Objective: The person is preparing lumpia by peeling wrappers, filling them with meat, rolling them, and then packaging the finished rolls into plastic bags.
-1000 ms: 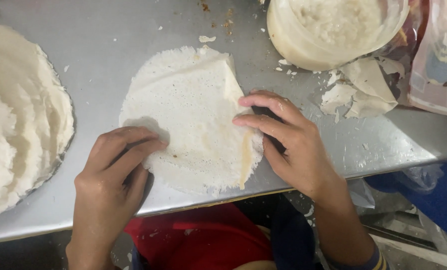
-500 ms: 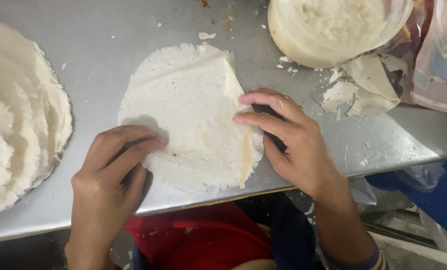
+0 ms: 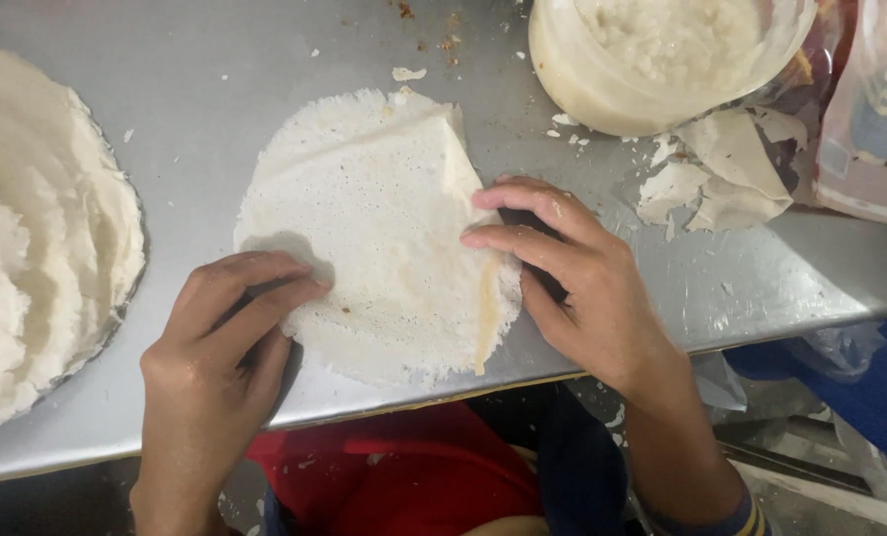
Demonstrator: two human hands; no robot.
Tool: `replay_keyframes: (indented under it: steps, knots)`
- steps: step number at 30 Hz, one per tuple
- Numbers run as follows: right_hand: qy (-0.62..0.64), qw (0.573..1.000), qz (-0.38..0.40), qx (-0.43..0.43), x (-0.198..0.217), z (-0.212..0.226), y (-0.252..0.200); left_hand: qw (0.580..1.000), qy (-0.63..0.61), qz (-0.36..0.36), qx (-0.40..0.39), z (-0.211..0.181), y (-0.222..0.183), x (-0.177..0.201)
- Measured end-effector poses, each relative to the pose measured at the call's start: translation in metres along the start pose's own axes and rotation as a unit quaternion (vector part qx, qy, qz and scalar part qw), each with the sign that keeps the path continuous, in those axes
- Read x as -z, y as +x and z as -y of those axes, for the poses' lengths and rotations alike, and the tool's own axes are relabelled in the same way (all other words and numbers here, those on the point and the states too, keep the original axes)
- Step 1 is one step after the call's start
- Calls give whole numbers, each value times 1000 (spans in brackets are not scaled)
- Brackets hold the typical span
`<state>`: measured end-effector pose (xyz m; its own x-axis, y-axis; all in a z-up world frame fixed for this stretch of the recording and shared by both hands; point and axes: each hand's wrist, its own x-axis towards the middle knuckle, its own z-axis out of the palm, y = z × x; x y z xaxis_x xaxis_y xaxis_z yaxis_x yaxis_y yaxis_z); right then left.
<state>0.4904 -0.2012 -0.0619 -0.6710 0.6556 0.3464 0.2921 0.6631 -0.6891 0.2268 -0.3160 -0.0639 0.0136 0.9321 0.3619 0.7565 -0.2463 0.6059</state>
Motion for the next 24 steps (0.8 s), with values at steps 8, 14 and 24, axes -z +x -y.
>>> replay_keyframes:
  steps: [8,14,24]
  knots:
    - [-12,1000,15,-4,3,0,-1,996,-6,9,-92,2,-2,2]
    - [120,992,9,31,-2,4,8,980,-198,-1,25,-34,3,25]
    - [-96,964,-128,213,45,53,81,989,-15,-129,-64,-30,42,89]
